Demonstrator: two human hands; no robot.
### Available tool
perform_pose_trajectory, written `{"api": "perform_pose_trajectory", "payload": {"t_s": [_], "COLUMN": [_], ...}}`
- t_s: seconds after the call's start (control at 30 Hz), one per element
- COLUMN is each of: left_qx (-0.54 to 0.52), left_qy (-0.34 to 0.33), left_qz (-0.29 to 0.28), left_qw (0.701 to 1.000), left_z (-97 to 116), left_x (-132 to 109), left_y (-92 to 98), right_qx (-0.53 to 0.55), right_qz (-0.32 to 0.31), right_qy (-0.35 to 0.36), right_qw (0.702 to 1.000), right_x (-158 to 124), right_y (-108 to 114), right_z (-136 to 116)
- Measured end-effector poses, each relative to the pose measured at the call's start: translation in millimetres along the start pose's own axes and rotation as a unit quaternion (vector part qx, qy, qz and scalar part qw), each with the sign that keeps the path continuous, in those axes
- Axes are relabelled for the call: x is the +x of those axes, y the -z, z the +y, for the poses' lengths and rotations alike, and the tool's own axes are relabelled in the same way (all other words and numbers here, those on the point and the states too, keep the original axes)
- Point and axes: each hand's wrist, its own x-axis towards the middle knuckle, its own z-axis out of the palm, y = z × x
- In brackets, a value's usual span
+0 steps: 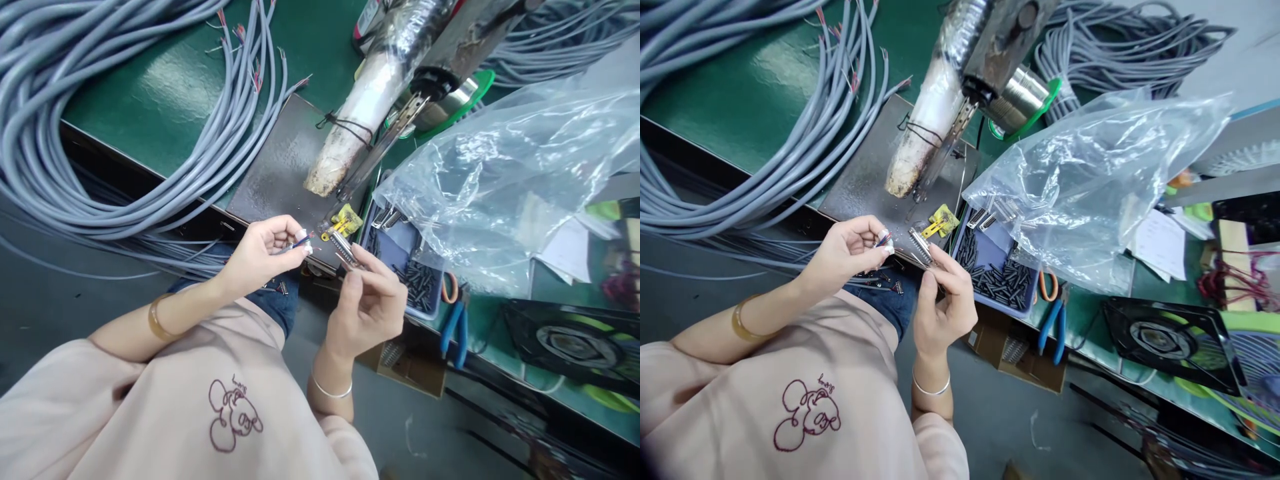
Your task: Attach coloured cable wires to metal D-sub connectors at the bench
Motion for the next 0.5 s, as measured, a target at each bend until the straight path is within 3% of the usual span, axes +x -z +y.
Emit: {"api": "perform_pose_trajectory", "payload": {"t_s": [0.2,0.5], "left_qx": [-0.009,0.006], "left_qy": [0.028,-0.017], "left_qz": [0.015,0.072], "left_qw": [0.999,0.997], "left_z": [1,-2], "left_x": [0,6], "left_y": [-0.7,-7.8], "right_qx": [0.040,0.001], "right_qz": [-0.006,-0.034], "right_qy": [-0.067,-0.023], "right_qw": [0.997,0.999], "right_x": [-2,-1], "right_y": [-12,-16], "right_z": [-1,7]}}
